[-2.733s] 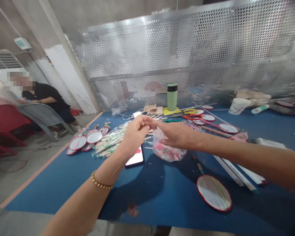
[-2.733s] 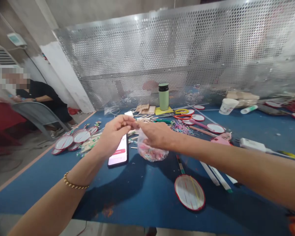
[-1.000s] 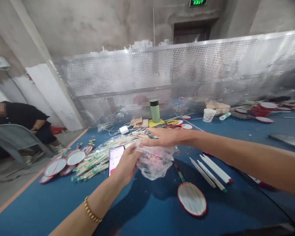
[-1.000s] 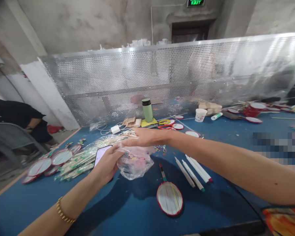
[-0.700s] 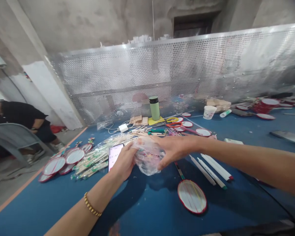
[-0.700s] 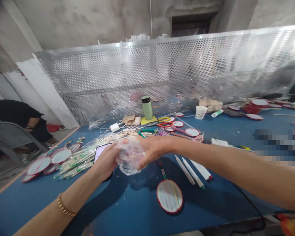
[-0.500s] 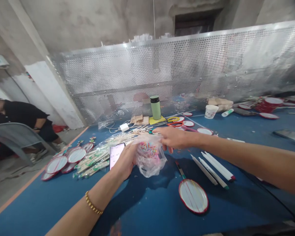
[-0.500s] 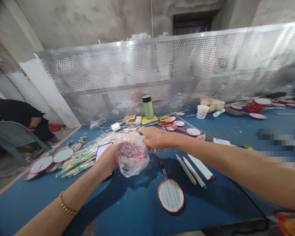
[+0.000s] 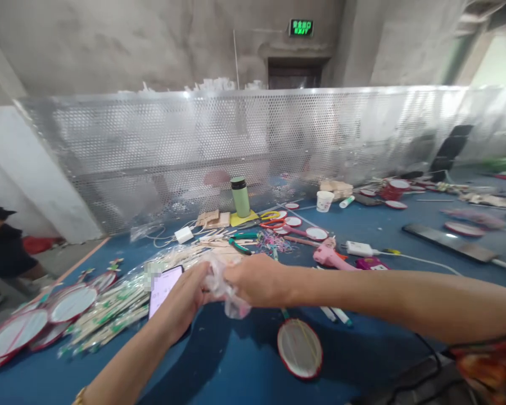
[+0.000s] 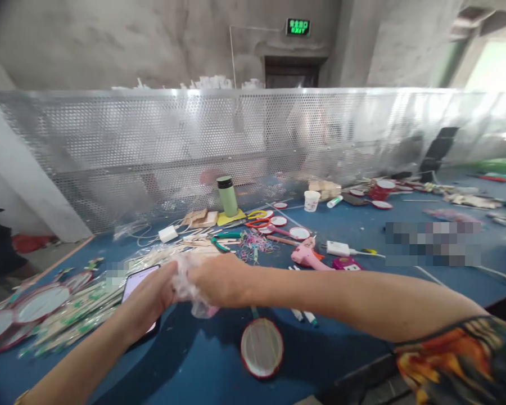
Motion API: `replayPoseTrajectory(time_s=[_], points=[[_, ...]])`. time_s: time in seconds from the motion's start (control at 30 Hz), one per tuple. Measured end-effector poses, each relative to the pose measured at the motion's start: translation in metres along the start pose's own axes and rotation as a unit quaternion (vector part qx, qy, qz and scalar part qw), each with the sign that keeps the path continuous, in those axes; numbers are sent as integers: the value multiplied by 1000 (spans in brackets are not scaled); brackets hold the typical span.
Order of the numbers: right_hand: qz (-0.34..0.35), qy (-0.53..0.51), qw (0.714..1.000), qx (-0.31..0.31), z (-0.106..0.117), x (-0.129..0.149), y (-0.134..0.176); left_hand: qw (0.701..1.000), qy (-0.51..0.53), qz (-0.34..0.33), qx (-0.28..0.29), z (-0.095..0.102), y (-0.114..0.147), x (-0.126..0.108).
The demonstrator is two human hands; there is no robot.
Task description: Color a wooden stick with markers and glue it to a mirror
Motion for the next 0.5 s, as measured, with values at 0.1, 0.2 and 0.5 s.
replayPoseTrajectory(time_s=[0.1,0.2,0.5], points=[[-41,-184,976,-109,38,-47,-10,998,-48,-12,-26,5,0,-8],[-103,-233,949,-185,78,-109,-16,990,-80,-48,-109,21,5,-20],[-239,-231,879,-342,146,-248,-17,976,-142,-92,-134,23,13,-34]])
Point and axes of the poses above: each hand's wrist, its own y-axis away from the middle knuckle, its own z-axis out of the back of the hand, x = y × z, the point moved 10 cm from there along -y, towards the middle knuckle, and after that the axes turned 4 degrees about x, right-handed, at the moved point
